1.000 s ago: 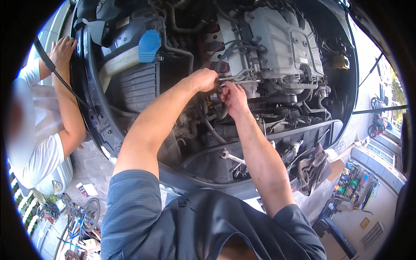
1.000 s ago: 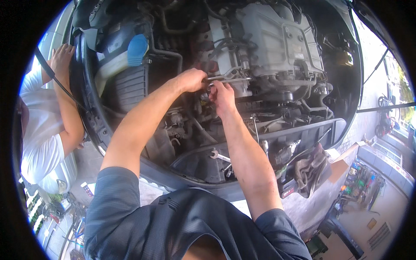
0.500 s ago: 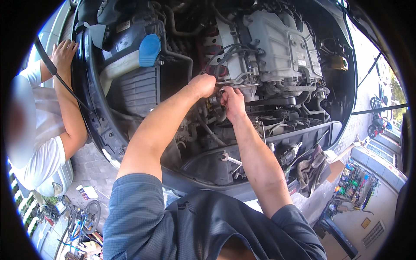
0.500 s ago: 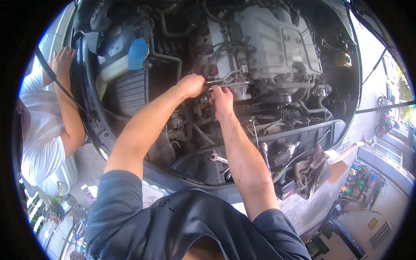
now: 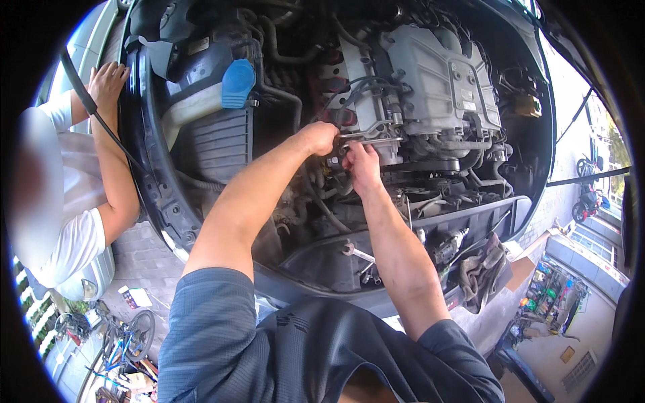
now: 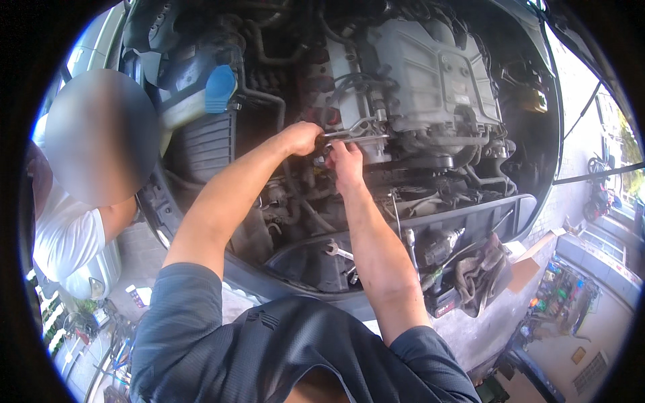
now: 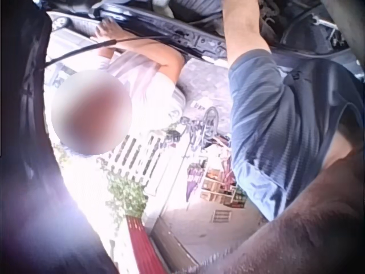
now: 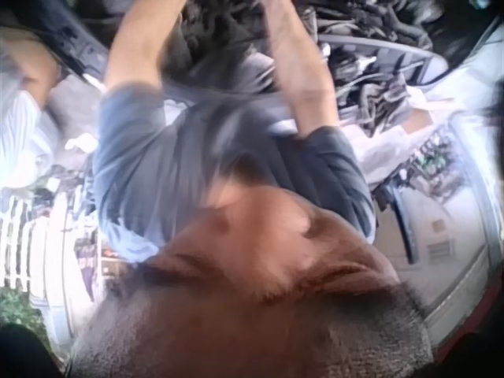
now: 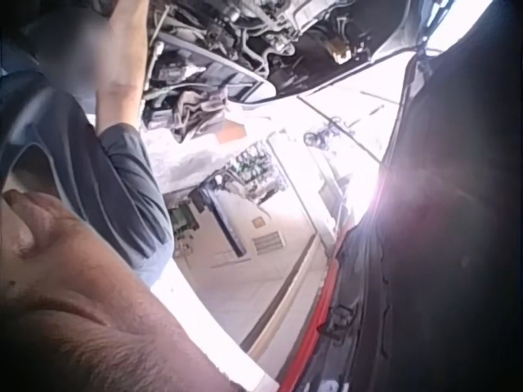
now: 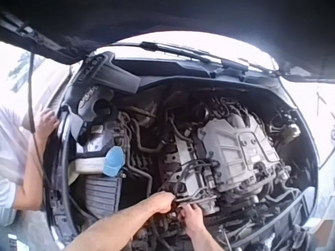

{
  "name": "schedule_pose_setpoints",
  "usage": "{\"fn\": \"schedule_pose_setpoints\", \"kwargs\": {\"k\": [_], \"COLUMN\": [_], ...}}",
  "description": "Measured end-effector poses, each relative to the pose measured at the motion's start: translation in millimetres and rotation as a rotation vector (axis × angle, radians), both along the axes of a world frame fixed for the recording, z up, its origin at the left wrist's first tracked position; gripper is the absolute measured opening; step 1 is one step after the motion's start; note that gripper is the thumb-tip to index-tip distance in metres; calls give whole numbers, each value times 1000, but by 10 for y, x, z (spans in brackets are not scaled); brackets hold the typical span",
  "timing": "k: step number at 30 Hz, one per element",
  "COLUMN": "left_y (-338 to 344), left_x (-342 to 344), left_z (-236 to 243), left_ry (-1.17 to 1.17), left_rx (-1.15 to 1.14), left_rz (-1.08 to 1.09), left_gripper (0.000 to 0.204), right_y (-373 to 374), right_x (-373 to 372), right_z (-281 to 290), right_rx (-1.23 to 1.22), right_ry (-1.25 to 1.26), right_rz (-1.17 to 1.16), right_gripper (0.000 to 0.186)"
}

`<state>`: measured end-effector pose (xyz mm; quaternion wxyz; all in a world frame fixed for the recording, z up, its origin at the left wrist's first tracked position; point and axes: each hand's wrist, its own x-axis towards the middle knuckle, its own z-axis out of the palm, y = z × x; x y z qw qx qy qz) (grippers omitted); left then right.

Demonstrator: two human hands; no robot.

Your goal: The person works on a car engine with the hood open, using wrenches and sockets to tighten bolts and adjust components. Another person assists by holding the hood and observing the work.

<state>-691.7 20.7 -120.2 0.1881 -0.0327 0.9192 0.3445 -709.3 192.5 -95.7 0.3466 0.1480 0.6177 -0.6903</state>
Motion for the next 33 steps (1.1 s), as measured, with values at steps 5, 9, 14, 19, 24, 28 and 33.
{"fn": "schedule_pose_setpoints", "kwargs": {"k": [5,9,14,19,24,28,33], "left_y": [81,92,-74,110,-50,149,94], "left_x": [-193,-26,-111,-76,-99,-113,-91], "left_z": [334,220,76,160,69,297,254], "left_ry": [-382,-122,-192,-125,-158,-224,-175], "left_rx": [17,-129,-10,-145,19,-149,-150], "left_rz": [61,15,-23,34,-90,27,-39], "left_gripper": [33,32,31,32,29,27,23], "right_y": [72,25,-53,15,-19,-10,-7], "right_x": [-31,1,9,5,31,21,35], "right_z": [-64,-10,25,51,-8,83,41], "right_rx": [-14,1,-12,-8,-16,66,-57], "right_ry": [8,19,21,10,39,-9,30], "right_rz": [-4,1,0,0,-14,-49,-25], "right_gripper": [15,15,15,15,16,12,13]}}
